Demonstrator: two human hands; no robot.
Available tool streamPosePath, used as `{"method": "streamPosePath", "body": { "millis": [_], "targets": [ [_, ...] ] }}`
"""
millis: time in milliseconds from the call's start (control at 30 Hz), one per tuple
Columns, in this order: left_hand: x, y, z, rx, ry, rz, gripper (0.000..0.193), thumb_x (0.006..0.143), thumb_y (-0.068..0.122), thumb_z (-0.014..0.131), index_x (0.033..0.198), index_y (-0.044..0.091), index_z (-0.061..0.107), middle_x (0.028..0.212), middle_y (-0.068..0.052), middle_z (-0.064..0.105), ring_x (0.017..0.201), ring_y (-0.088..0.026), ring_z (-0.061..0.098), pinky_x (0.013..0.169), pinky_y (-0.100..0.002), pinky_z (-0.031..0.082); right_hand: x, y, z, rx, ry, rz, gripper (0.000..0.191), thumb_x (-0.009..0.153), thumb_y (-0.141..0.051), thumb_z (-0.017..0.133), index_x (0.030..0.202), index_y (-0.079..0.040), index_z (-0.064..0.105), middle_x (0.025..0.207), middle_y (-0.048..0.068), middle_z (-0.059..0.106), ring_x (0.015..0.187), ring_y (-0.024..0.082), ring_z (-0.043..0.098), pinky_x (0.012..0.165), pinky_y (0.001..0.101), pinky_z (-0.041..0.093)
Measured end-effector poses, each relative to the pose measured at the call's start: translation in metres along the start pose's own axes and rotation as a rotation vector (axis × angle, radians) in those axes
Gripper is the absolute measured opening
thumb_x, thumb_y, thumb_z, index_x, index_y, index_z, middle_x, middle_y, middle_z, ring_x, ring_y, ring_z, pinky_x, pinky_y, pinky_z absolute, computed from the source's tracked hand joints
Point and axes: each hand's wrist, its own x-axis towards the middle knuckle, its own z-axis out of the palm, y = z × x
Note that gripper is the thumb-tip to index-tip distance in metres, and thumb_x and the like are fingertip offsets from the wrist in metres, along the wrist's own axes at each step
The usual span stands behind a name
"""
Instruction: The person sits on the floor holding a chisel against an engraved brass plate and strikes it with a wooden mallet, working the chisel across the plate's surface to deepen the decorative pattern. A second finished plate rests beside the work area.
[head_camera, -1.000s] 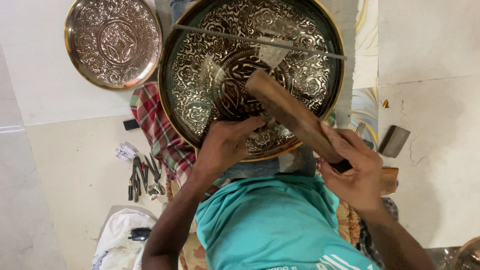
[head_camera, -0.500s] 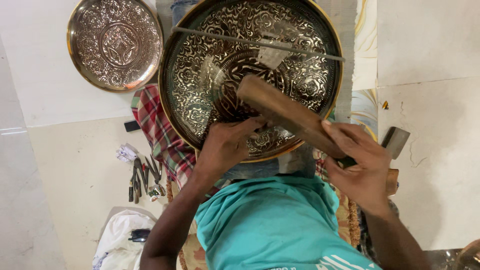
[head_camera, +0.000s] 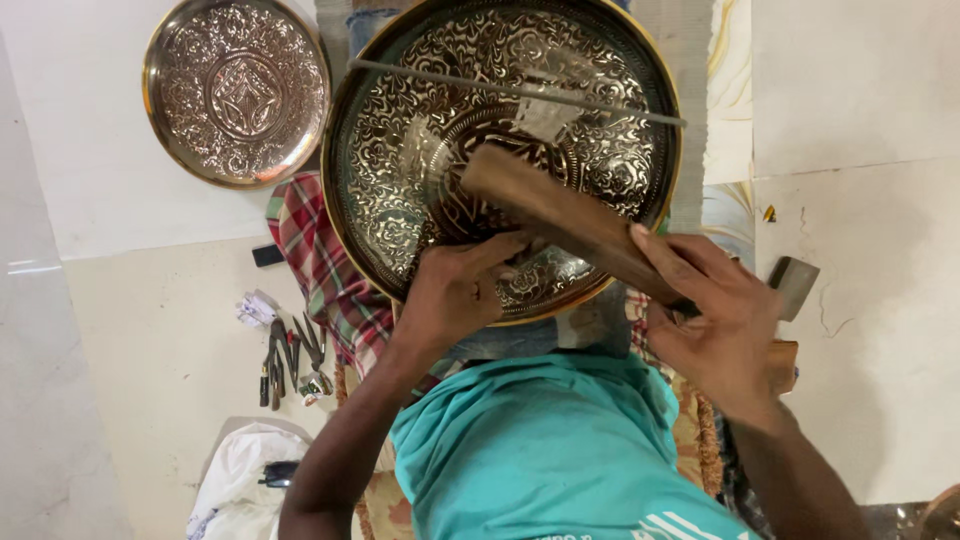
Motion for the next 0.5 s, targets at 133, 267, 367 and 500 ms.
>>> {"method": "streamPosePath", "body": {
  "millis": [133,267,367,500],
  "targets": [
    [-0.001,0.000,0.001,-0.001,0.030,0.011,0.049,0.083,-0.016,0.049,0.124,0.001,0.068,0.114,-0.018,0.076,0.092,-0.024,0.080,0.076,-0.030,0.065,-0.006,-0.005,0.010,0.026,0.150,0.072,0.047,0.083,0.005,0.070,0.129,0.000,0.064,0.114,0.013,0.068,0.098,0.017,0.063,0.093,0.0271,0.050],
    [0.003,0.004,0.001,-0.049,0.129,0.021,0.045,0.086,-0.016,0.054,0.124,0.003,0.070,0.108,-0.015,0.078,0.090,-0.021,0.082,0.077,-0.028,0.064,-0.022,-0.008,0.004,-0.190,0.072,0.261,0.058,0.075,0.004,0.073,0.133,-0.003,0.069,0.107,0.012,0.071,0.080,0.020,0.065,0.074,0.0327,0.053],
    [0.006,0.011,-0.007,-0.078,0.195,0.088,0.037,0.088,-0.014,0.062,0.120,0.003,0.069,0.106,-0.014,0.078,0.092,-0.021,0.082,0.080,-0.028,0.063,-0.038,0.004,0.019,0.422,0.304,0.255,0.046,0.088,0.002,0.072,0.131,-0.005,0.058,0.096,0.011,0.068,0.079,0.018,0.064,0.076,0.0349,0.055],
    [0.014,0.017,-0.020,-0.187,-0.031,0.134,0.047,0.090,-0.017,0.053,0.132,0.001,0.065,0.101,-0.017,0.074,0.089,-0.022,0.080,0.082,-0.032,0.064,-0.078,0.022,0.043,1.094,0.312,0.585,0.051,0.088,0.003,0.072,0.134,-0.009,0.055,0.084,0.011,0.065,0.061,0.018,0.062,0.054,0.0358,0.052]
  ]
}}
